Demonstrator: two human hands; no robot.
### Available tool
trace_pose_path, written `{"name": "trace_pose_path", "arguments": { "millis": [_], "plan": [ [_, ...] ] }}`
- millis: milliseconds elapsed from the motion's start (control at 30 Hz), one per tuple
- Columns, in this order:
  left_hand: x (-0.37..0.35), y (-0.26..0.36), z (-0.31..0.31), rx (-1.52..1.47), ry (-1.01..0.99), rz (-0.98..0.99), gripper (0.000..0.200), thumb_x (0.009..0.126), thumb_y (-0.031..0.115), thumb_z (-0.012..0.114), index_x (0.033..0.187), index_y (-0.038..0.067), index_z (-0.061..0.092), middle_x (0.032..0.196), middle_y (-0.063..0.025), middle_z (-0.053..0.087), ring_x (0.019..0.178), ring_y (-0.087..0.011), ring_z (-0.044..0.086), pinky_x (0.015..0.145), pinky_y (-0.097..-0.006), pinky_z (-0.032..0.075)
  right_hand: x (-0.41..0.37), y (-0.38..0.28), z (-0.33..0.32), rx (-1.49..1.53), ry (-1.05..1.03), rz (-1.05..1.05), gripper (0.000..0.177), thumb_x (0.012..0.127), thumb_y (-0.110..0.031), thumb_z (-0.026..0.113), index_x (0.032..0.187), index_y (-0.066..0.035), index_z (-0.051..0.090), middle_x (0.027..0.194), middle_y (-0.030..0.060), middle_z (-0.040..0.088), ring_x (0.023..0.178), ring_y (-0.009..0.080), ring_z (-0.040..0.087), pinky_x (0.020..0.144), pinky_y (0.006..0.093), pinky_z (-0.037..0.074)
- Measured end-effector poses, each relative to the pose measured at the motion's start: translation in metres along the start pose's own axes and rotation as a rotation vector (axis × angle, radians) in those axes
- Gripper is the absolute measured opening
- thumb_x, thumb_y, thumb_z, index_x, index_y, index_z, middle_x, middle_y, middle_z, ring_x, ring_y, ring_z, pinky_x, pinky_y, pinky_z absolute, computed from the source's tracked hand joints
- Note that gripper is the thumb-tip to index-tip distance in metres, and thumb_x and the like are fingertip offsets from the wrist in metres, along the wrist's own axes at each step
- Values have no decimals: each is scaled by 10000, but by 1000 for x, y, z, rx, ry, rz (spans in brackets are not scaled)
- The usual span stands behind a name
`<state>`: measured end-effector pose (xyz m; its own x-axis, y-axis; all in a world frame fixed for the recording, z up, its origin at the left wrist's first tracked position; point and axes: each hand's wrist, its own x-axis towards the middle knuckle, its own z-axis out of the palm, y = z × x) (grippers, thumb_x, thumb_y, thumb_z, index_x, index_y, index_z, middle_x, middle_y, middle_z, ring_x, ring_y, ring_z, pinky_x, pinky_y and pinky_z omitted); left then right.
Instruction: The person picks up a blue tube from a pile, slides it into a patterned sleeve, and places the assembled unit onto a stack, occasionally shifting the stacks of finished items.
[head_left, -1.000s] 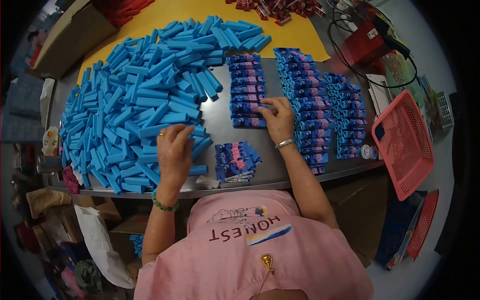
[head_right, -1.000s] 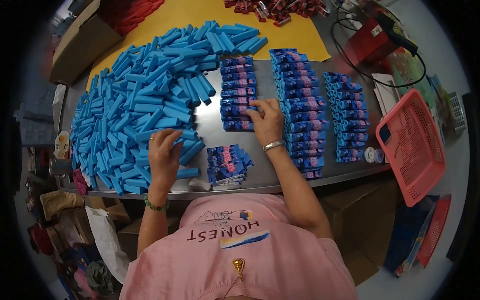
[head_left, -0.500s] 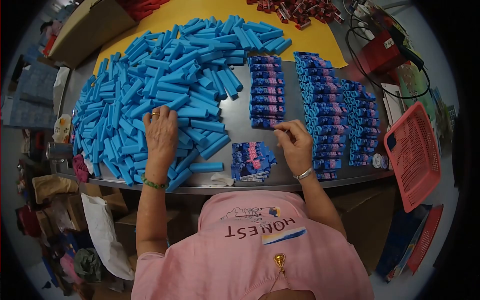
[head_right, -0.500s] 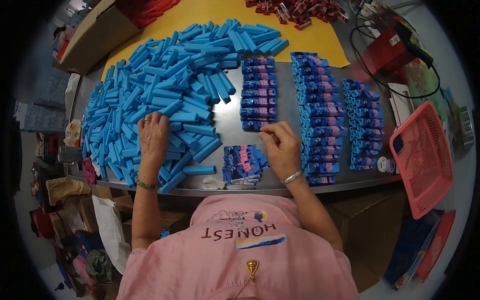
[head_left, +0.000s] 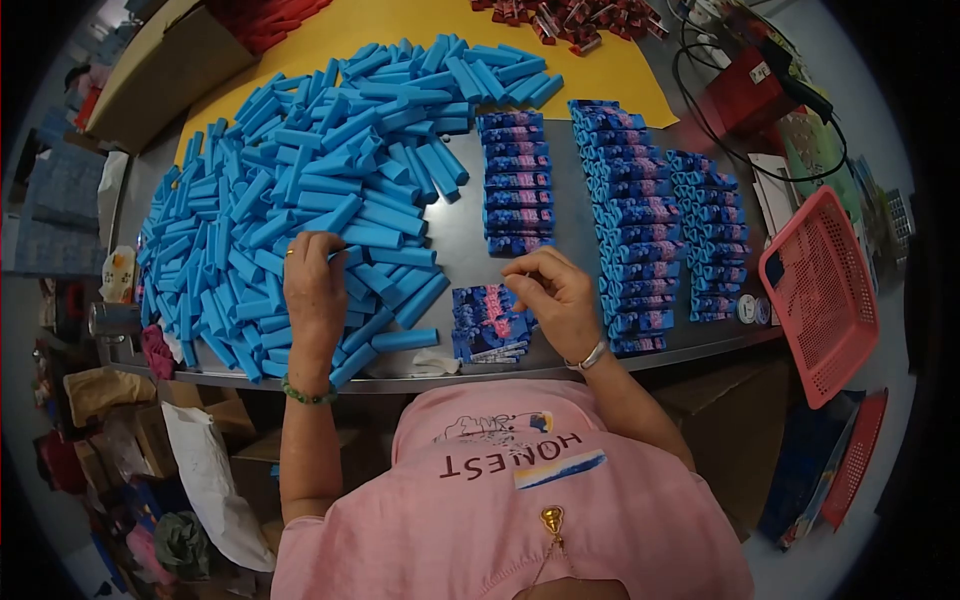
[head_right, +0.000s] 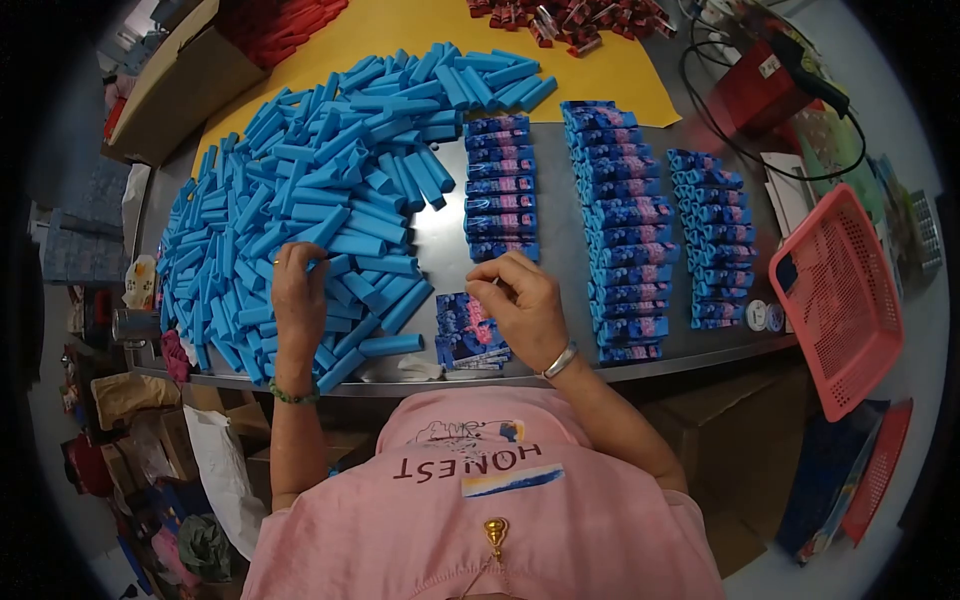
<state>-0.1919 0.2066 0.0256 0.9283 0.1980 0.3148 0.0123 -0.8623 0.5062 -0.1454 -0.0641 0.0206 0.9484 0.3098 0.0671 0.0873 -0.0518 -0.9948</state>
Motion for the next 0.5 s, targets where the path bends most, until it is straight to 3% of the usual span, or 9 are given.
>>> {"name": "trace_pose_path", "arguments": {
  "millis": [67, 167, 300, 367, 500],
  "plan": [
    [1, 8, 5, 310, 79, 155, 151, 743, -14, 604, 873, 52, 563, 934, -106, 540, 949, -302, 517, 835, -413, 375, 4, 0, 2, -13, -37, -41, 44, 820, -23, 639, 841, 15, 642, 792, 33, 568, 581, 75, 575, 498, 193, 428],
    [-5, -7, 6, 519, 39, 180, 153, 758, 33, 633, 898, 51, 573, 937, -96, 538, 963, -301, 511, 820, -409, 379, 3, -1, -1, -9, -35, -33, 44, 823, -21, 635, 846, 15, 643, 793, 31, 568, 581, 75, 573, 501, 190, 431],
    [-3, -18, 1, 500, 1, 139, 161, 761, 53, 636, 909, 50, 575, 942, -98, 532, 957, -305, 503, 808, -402, 380, 1, 0, -3, 22, -18, 2, 47, 822, -19, 635, 853, 15, 646, 792, 33, 569, 584, 76, 574, 500, 192, 428],
    [-3, -18, -1, 246, 59, 77, 162, 758, 36, 613, 912, 54, 568, 948, -102, 528, 929, -305, 501, 800, -396, 378, -1, -2, -1, 50, -31, 13, 53, 821, -20, 636, 860, 14, 649, 797, 32, 572, 589, 76, 572, 499, 192, 427],
    [-2, -3, 0, 447, 68, 209, 143, 764, 12, 593, 899, 51, 563, 918, -105, 527, 886, -308, 501, 774, -398, 384, 3, -2, 2, -4, -69, -42, 57, 823, -23, 636, 863, 15, 650, 806, 29, 575, 597, 72, 570, 506, 185, 435]
  ]
}}
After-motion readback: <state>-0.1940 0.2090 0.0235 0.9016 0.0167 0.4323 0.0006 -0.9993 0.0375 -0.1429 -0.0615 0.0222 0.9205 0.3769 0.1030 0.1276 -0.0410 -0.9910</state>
